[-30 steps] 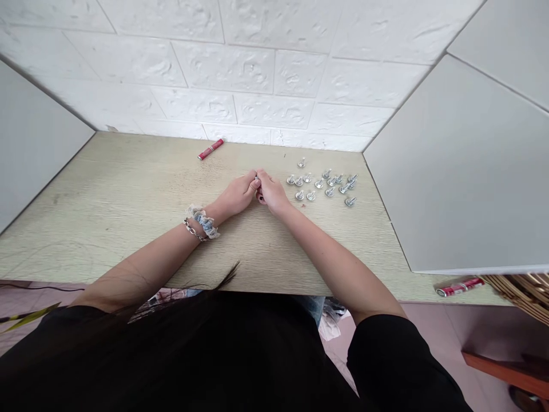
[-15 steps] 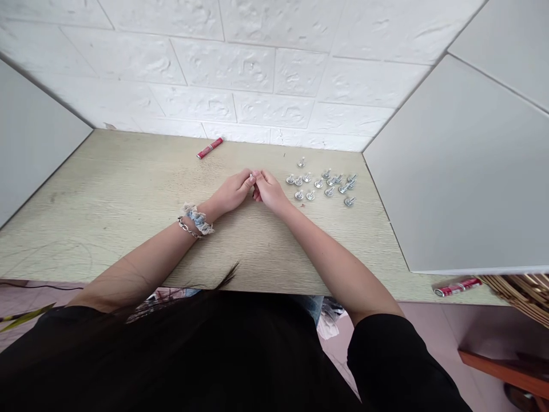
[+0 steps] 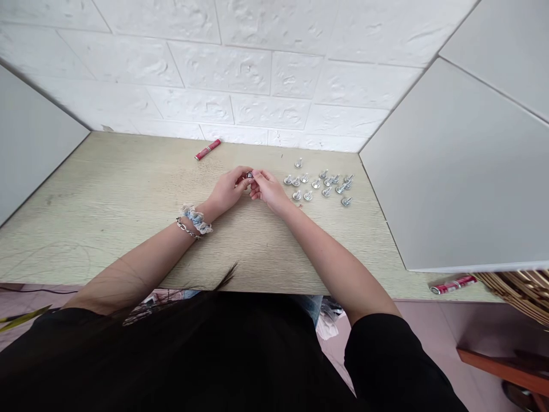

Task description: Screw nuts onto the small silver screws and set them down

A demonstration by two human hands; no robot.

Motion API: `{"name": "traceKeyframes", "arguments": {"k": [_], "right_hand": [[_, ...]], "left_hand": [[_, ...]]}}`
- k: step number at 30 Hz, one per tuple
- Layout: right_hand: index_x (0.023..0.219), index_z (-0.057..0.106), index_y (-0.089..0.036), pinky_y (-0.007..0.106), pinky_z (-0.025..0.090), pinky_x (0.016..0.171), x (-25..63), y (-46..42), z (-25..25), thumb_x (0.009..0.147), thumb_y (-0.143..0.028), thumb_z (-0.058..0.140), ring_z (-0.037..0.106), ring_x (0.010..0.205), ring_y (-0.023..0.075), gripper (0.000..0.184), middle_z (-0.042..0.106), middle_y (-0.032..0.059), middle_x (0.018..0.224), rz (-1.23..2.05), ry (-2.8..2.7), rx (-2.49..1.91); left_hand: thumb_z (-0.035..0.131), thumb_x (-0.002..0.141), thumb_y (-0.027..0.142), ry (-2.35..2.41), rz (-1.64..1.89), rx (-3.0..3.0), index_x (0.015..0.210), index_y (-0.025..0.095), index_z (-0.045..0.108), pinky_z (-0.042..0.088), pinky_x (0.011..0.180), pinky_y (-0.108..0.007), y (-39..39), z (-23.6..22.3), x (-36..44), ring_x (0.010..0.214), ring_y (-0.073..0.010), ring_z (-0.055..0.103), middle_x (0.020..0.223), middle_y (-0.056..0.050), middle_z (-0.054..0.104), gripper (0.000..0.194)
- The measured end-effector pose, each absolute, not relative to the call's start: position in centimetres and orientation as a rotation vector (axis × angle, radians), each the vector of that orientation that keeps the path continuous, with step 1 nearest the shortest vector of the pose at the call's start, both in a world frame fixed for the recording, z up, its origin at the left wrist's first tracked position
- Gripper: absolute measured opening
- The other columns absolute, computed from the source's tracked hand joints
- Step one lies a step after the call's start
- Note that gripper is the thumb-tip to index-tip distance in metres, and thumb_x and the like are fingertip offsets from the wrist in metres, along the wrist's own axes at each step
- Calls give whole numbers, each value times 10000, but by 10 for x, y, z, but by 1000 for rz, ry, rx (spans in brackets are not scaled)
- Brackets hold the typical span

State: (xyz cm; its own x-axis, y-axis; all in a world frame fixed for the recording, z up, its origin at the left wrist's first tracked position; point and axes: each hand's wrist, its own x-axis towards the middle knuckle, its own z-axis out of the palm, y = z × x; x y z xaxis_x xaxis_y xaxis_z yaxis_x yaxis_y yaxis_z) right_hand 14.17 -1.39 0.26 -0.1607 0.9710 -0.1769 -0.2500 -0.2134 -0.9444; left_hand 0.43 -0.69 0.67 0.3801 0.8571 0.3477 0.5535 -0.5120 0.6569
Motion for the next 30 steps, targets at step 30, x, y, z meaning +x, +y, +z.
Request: {"name": "traceKeyframes", "arguments": {"k": [30], "right_hand": [[747, 476, -185, 169, 404, 447, 144, -13, 2, 940, -450, 466, 518, 455, 63, 327, 525, -43, 545, 1643, -1049, -1091]], "left_hand": [[467, 897, 171, 1245, 971, 2271, 1134, 165, 658, 467, 855, -298, -8, 6, 6, 894, -166, 593, 954, -60, 674, 305]]}}
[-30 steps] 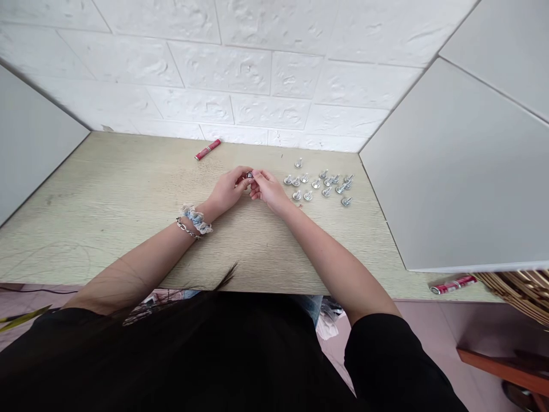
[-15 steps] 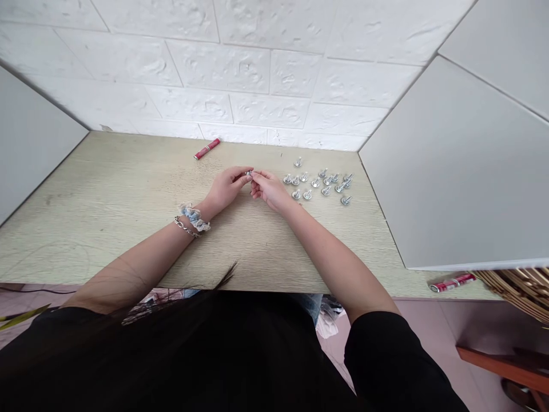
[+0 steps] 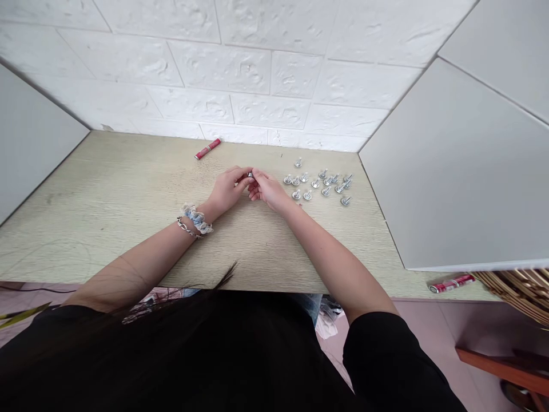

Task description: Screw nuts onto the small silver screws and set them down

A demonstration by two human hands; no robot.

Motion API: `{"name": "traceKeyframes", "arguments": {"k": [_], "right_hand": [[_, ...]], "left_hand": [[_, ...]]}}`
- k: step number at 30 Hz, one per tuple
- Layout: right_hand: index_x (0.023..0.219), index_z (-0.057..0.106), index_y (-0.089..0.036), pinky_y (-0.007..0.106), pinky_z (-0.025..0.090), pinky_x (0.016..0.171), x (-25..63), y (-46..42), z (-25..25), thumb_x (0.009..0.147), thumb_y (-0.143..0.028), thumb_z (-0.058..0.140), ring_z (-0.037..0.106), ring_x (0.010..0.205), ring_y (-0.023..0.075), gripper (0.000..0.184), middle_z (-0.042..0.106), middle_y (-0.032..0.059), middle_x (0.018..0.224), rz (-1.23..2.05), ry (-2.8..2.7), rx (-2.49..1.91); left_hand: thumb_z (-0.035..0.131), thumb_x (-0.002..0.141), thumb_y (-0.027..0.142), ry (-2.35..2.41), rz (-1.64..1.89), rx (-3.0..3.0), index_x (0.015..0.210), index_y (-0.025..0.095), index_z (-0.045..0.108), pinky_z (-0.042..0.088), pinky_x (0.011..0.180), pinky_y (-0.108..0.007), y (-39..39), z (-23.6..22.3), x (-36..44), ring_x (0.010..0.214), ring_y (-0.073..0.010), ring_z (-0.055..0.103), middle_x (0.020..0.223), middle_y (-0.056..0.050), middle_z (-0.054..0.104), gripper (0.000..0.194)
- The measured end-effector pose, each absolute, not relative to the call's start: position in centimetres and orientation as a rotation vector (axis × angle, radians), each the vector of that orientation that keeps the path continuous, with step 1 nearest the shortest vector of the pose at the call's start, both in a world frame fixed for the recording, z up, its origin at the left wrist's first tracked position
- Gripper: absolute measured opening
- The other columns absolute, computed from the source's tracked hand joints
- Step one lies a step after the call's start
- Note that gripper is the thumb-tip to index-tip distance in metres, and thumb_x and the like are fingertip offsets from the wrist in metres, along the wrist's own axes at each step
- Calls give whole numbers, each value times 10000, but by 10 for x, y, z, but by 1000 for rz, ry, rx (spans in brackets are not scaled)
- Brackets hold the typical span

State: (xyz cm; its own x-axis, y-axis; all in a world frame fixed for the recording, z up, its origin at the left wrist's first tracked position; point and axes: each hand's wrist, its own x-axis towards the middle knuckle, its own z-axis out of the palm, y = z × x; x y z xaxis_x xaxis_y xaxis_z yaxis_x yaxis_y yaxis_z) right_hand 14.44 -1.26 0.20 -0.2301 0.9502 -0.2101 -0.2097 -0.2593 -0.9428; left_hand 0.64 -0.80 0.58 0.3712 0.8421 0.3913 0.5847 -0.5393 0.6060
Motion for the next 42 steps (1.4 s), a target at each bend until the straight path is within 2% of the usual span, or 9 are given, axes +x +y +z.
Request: {"name": "traceKeyframes", "arguments": {"k": [3, 6, 11, 13, 20, 30, 34, 39, 42], "right_hand": [[767, 476, -187, 168, 403, 446, 145, -13, 1, 955, -377, 440, 518, 452, 61, 270, 524, -47, 549, 1640, -1082, -1059], [876, 470, -208, 161, 405, 451, 146, -15, 2, 916, -251, 475, 515, 447, 55, 59, 524, -79, 576, 1596, -1072, -1041], [991, 405, -258, 173, 442, 487, 144, -16, 4, 854, -248, 550, 550, 473, 58, 200, 552, -108, 652, 1522, -988, -1049], [931, 409, -241, 178, 444, 483, 143, -15, 5, 890, -320, 528, 550, 468, 61, 149, 556, -93, 637, 1544, -973, -1061], [736, 454, -201, 181, 402, 404, 142, -12, 3, 861, -562, 545, 497, 408, 66, 393, 442, -73, 498, 1574, -1046, -1134], [948, 354, -267, 184, 451, 475, 147, -15, 5, 842, -270, 569, 556, 479, 75, 240, 553, -117, 635, 1539, -997, -1029], [906, 399, -236, 191, 451, 468, 144, -14, 6, 904, -321, 503, 534, 452, 73, 134, 551, -88, 607, 1563, -984, -1096], [736, 464, -194, 190, 407, 405, 142, -10, 1, 902, -527, 492, 500, 414, 72, 373, 518, -37, 532, 1555, -1081, -1186], [745, 470, -192, 185, 408, 405, 144, -11, -1, 928, -447, 482, 511, 423, 72, 314, 529, -40, 540, 1552, -1131, -1124]], "left_hand": [[472, 895, 176, 1256, 970, 2262, 1141, 152, 653, 465, 855, -297, -7, 5, 6, 897, -167, 592, 968, -71, 671, 306], [480, 891, 183, 1272, 963, 2253, 1144, 159, 648, 466, 859, -298, -6, 5, 4, 910, -168, 594, 982, -69, 676, 305], [465, 897, 179, 1286, 965, 2252, 1149, 167, 639, 468, 863, -298, -5, 4, 4, 924, -167, 599, 997, -65, 683, 306], [463, 901, 177, 1282, 963, 2262, 1147, 164, 641, 466, 862, -290, -5, 4, 4, 927, -167, 598, 996, -66, 682, 304], [460, 916, 195, 1244, 957, 2293, 1133, 171, 646, 460, 862, -293, -7, 5, 5, 908, -170, 593, 968, -61, 677, 286], [476, 906, 187, 1263, 946, 2289, 1138, 160, 631, 456, 852, -289, -6, 3, 6, 917, -167, 594, 1000, -71, 671, 280], [451, 904, 165, 1269, 944, 2276, 1145, 165, 631, 457, 858, -290, -8, 5, 6, 929, -167, 590, 1015, -65, 672, 301], [458, 906, 173, 1247, 940, 2290, 1145, 168, 634, 454, 867, -296, -8, 6, 6, 918, -170, 587, 990, -64, 669, 297], [462, 909, 183, 1269, 958, 2276, 1127, 167, 631, 457, 855, -295, -7, 5, 5, 914, -167, 582, 989, -65, 659, 276]]}}
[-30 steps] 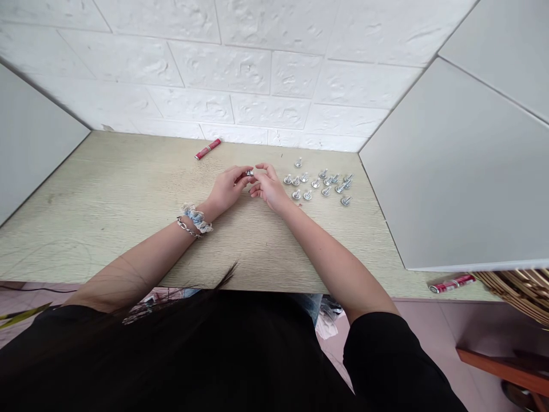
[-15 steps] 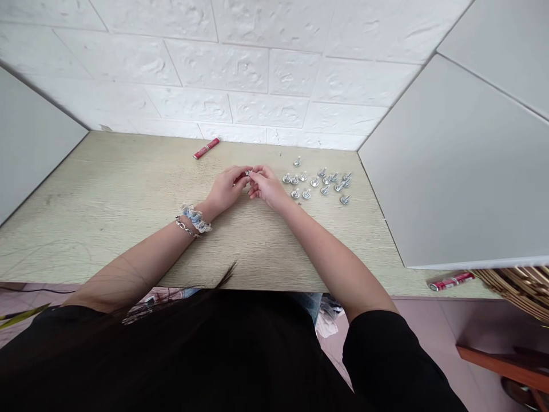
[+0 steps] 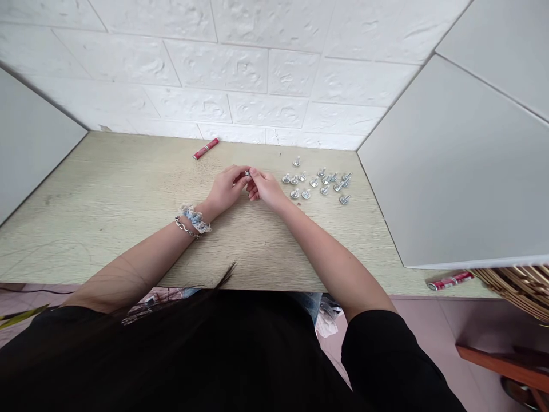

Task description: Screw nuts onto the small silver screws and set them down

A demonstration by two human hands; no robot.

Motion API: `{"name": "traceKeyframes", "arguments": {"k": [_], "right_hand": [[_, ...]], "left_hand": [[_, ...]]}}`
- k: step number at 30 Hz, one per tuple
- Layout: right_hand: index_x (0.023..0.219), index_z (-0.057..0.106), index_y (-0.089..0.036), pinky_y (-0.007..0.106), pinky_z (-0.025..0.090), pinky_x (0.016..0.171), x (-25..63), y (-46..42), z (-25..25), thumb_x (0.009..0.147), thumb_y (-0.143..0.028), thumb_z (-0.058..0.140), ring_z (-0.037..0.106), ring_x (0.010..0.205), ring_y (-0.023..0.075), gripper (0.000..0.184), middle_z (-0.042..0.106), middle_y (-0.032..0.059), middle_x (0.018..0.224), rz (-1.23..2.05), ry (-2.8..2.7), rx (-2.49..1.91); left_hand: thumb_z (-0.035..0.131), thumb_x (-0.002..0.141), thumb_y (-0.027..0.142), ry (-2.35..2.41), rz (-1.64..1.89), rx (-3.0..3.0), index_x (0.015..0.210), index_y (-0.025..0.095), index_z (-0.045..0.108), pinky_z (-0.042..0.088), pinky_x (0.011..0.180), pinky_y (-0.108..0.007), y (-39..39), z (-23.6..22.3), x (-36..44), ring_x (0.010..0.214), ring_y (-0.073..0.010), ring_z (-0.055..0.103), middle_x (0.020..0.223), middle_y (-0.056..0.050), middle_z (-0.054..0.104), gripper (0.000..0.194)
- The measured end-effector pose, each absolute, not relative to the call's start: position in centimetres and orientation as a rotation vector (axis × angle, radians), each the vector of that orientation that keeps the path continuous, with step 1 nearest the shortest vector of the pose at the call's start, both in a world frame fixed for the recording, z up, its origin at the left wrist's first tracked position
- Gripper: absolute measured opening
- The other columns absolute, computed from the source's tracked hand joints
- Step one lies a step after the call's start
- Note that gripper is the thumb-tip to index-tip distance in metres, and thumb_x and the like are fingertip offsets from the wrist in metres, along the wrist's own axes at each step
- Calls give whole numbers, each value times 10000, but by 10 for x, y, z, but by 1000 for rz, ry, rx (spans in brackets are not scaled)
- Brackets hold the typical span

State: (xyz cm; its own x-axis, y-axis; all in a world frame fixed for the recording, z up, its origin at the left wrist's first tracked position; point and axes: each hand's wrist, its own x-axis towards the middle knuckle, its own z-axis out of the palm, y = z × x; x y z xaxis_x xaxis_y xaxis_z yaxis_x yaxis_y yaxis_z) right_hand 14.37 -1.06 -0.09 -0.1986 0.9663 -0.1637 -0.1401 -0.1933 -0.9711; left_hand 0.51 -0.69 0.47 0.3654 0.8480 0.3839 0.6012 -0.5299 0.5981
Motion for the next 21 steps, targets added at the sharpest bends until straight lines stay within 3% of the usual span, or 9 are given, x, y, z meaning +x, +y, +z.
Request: {"name": "traceKeyframes", "arguments": {"k": [3, 5, 9, 15, 21], "right_hand": [[859, 451, -212, 180, 449, 465, 146, -13, 1, 914, -269, 513, 544, 456, 68, 102, 559, -74, 589, 1559, -1069, -1030], [925, 418, -235, 185, 467, 496, 146, -14, 3, 885, -220, 534, 557, 466, 68, 124, 573, -96, 617, 1557, -1003, -1008], [901, 413, -232, 195, 465, 496, 145, -15, 6, 907, -307, 507, 559, 466, 76, 121, 584, -78, 626, 1576, -935, -1040], [746, 488, -188, 203, 446, 454, 141, -13, 6, 910, -523, 484, 516, 438, 80, 372, 534, -30, 537, 1597, -972, -1117], [739, 501, -181, 182, 441, 462, 145, -14, 4, 912, -449, 523, 516, 454, 62, 319, 534, -40, 548, 1606, -1062, -1062]], "left_hand": [[479, 903, 180, 1290, 973, 2266, 1112, 157, 628, 462, 843, -287, -6, 3, 5, 911, -162, 583, 992, -70, 653, 258], [482, 903, 178, 1294, 978, 2265, 1111, 149, 627, 464, 844, -286, -6, 3, 5, 912, -160, 586, 991, -72, 655, 255], [460, 910, 170, 1305, 985, 2263, 1125, 147, 623, 464, 857, -295, -6, 3, 5, 932, -163, 588, 1011, -75, 661, 271], [471, 905, 174, 1275, 982, 2298, 1148, 156, 619, 468, 872, -309, -7, 3, 6, 946, -169, 594, 1015, -71, 668, 285], [464, 903, 164, 1230, 994, 2310, 1132, 161, 632, 472, 868, -301, -7, 3, 6, 932, -162, 600, 1006, -63, 678, 284]]}}
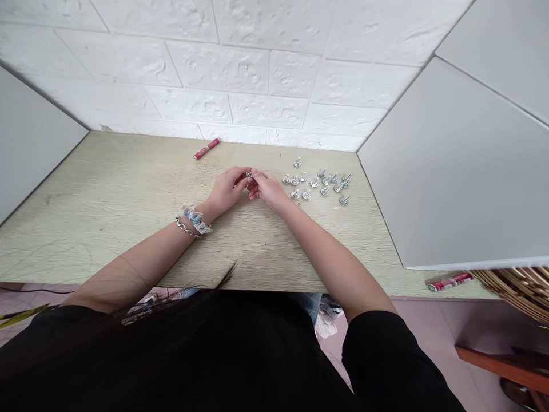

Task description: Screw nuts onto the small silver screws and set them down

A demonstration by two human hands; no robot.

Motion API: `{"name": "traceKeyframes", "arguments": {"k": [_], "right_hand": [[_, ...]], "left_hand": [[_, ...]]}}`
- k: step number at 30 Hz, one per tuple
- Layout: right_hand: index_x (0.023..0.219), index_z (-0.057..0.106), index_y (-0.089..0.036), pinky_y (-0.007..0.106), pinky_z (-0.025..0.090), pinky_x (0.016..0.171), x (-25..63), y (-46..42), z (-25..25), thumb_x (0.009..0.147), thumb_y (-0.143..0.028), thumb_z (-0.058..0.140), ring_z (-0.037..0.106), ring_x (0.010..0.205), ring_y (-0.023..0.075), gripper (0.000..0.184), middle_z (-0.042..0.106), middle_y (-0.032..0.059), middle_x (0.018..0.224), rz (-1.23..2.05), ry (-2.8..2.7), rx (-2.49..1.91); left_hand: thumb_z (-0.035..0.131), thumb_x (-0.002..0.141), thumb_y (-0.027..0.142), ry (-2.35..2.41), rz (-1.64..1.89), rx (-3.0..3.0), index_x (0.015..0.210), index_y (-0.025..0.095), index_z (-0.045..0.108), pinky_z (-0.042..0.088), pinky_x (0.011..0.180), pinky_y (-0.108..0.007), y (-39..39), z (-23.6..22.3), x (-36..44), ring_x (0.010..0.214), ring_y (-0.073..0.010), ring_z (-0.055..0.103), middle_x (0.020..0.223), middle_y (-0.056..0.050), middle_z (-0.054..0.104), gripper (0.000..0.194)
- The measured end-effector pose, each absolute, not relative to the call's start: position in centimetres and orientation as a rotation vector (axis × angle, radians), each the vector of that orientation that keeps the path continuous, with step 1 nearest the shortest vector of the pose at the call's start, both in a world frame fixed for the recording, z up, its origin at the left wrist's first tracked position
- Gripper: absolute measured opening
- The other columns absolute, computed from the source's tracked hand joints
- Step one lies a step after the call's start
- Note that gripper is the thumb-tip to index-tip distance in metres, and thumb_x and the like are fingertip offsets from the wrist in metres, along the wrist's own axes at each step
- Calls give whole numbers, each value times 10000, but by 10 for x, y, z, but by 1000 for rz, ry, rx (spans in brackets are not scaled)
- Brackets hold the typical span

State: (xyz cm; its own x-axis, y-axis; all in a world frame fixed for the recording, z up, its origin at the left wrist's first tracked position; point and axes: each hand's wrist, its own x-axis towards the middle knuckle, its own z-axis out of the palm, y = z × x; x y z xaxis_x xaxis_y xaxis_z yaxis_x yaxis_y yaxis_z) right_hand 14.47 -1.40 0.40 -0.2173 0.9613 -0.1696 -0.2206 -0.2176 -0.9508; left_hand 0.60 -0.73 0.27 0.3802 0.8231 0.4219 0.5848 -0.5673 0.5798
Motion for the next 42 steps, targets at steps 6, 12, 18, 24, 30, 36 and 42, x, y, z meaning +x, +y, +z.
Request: {"name": "traceKeyframes", "arguments": {"k": [6, 12, 18, 24, 30, 36, 42], "right_hand": [[849, 426, -226, 168, 377, 394, 146, -17, 10, 897, -160, 478, 521, 424, 68, 97, 551, -87, 589, 1562, -977, -1075], [772, 457, -201, 171, 345, 360, 142, -13, 7, 939, -418, 468, 478, 388, 58, 274, 524, -49, 549, 1540, -982, -1172], [662, 444, -193, 183, 342, 346, 142, -10, 0, 887, -584, 480, 470, 386, 66, 453, 503, -21, 511, 1500, -1105, -1212], [811, 435, -212, 158, 263, 321, 144, -14, 4, 895, -280, 474, 446, 369, 55, 115, 524, -61, 558, 1504, -1114, -1178], [907, 374, -246, 149, 208, 306, 144, -13, 5, 855, -255, 436, 401, 334, 62, 81, 525, -94, 544, 1494, -1034, -1170], [680, 425, -213, 188, 233, 291, 143, -11, 0, 858, -659, 438, 400, 329, 63, 481, 484, -32, 465, 1483, -1113, -1219], [621, 416, -213, 195, 293, 315, 143, -14, -1, 834, -668, 487, 428, 353, 72, 508, 445, -41, 433, 1474, -1133, -1207]], "left_hand": [[471, 890, 149, 1252, 1007, 2293, 1118, 150, 632, 476, 852, -290, -5, 0, 6, 922, -159, 606, 994, -66, 682, 279], [458, 891, 150, 1264, 998, 2299, 1138, 151, 620, 477, 867, -303, -7, 2, 7, 941, -166, 606, 1020, -68, 681, 295], [452, 893, 148, 1241, 975, 2296, 1139, 154, 622, 474, 879, -303, -9, 4, 7, 935, -165, 604, 1007, -61, 681, 299], [445, 896, 147, 1254, 990, 2293, 1117, 156, 621, 481, 868, -302, -8, 1, 7, 937, -162, 605, 1013, -62, 677, 283], [445, 890, 136, 1243, 995, 2291, 1129, 141, 615, 475, 882, -307, -9, 2, 8, 956, -164, 603, 1022, -70, 680, 293], [444, 906, 166, 1231, 977, 2304, 1129, 161, 611, 470, 888, -316, -9, 3, 8, 958, -170, 599, 1027, -68, 675, 279], [452, 914, 172, 1230, 989, 2313, 1129, 164, 610, 467, 885, -313, -7, 1, 7, 962, -171, 594, 1029, -71, 672, 267]]}}
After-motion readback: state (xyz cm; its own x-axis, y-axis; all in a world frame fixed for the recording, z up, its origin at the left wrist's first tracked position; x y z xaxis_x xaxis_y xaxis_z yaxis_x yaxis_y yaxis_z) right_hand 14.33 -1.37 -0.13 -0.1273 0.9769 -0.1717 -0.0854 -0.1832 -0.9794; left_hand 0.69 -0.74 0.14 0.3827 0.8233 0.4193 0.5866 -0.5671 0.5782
